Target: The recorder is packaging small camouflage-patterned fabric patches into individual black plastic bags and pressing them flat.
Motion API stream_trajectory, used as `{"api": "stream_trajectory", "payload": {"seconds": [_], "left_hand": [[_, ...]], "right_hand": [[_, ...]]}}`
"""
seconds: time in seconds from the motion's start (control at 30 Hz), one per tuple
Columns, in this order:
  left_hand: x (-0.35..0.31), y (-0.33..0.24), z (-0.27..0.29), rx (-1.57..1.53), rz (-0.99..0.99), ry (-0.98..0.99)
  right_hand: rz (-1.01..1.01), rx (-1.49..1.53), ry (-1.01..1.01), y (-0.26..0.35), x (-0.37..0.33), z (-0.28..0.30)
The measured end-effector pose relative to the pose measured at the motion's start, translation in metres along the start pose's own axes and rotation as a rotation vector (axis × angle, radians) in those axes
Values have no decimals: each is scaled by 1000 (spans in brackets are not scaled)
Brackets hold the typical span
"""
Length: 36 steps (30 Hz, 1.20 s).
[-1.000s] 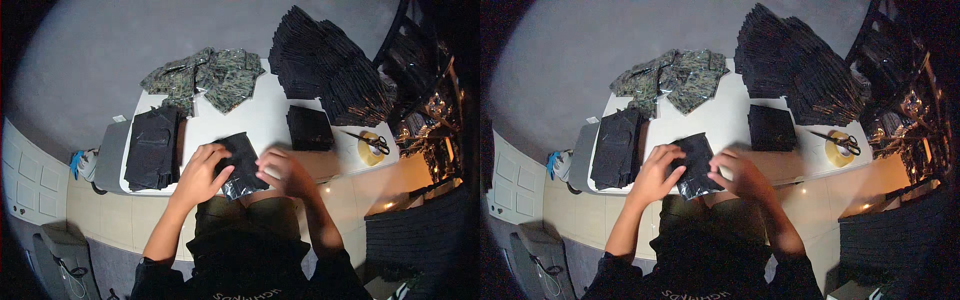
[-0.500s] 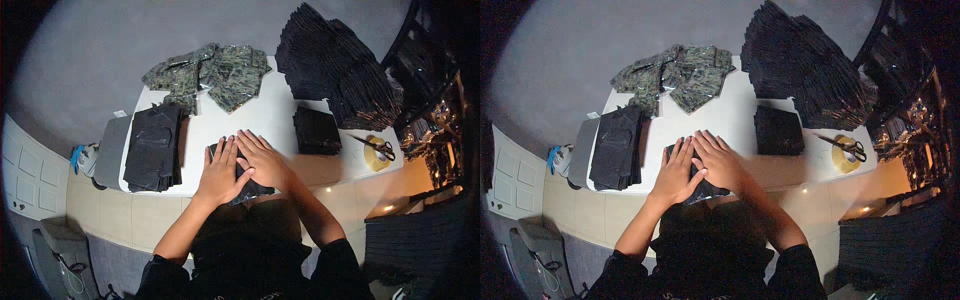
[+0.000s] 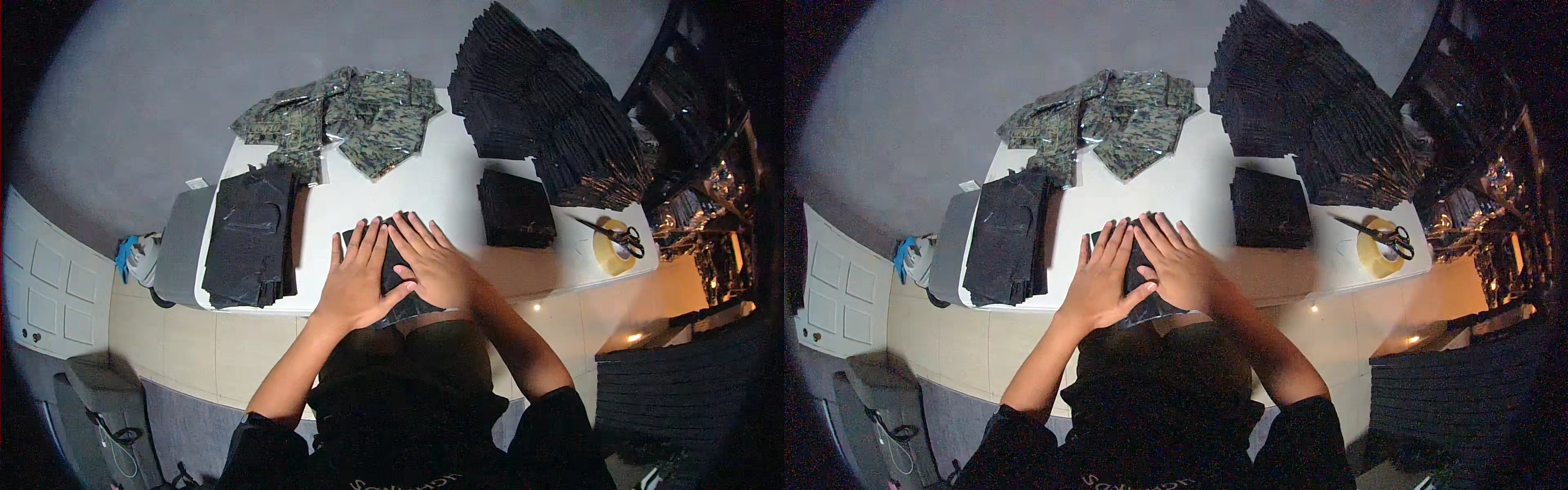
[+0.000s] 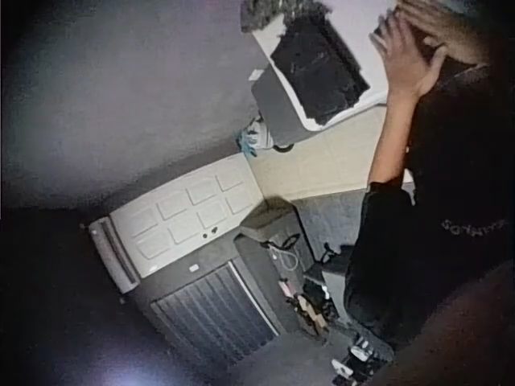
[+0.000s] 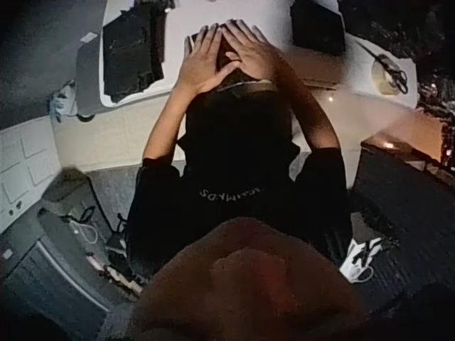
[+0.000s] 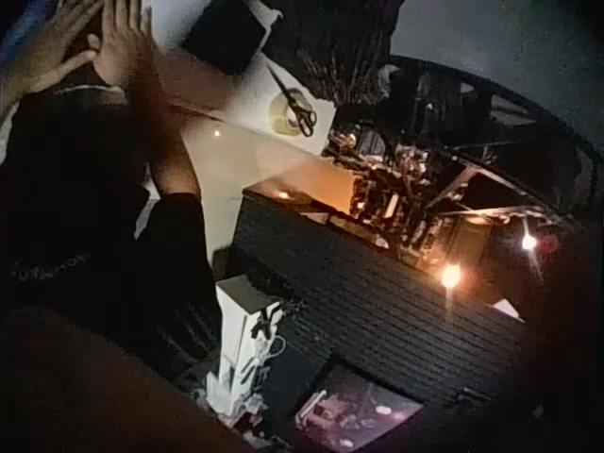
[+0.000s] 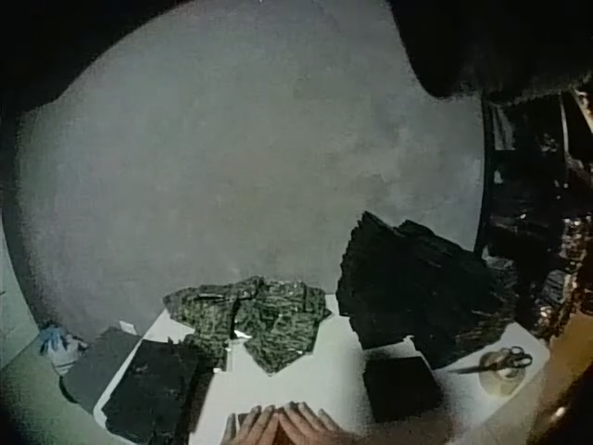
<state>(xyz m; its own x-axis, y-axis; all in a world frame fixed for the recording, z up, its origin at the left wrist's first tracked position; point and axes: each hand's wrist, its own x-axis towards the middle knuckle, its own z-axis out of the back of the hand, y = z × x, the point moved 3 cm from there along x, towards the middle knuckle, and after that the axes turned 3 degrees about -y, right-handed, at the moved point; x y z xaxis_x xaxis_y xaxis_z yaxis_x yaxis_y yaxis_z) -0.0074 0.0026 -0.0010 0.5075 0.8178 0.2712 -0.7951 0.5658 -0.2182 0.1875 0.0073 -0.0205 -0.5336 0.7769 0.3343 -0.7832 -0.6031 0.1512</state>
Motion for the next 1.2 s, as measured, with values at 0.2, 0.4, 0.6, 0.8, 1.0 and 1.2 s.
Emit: {"api": "stream_trajectory", "payload": {"seconds": [0.2, 0.4, 0.6, 0.8, 1.0, 1.2], "left_hand": [[-32, 5, 27, -185, -149, 50], [-60, 7, 29, -212, -186, -38], [-42, 4, 42, -361, -160, -264], [-4, 0, 87, -557, -16, -386], [10, -10, 100, -607, 44, -337], [9, -15, 110, -641, 15, -326]], "right_hand": [[39, 134, 66, 1, -37, 33], [58, 285, 78, 10, -60, 49], [54, 333, -271, 3, -50, 61], [-44, 479, -434, 3, -22, 132], [-110, 454, -419, -5, -13, 154], [42, 370, -371, 15, -12, 150]]}}
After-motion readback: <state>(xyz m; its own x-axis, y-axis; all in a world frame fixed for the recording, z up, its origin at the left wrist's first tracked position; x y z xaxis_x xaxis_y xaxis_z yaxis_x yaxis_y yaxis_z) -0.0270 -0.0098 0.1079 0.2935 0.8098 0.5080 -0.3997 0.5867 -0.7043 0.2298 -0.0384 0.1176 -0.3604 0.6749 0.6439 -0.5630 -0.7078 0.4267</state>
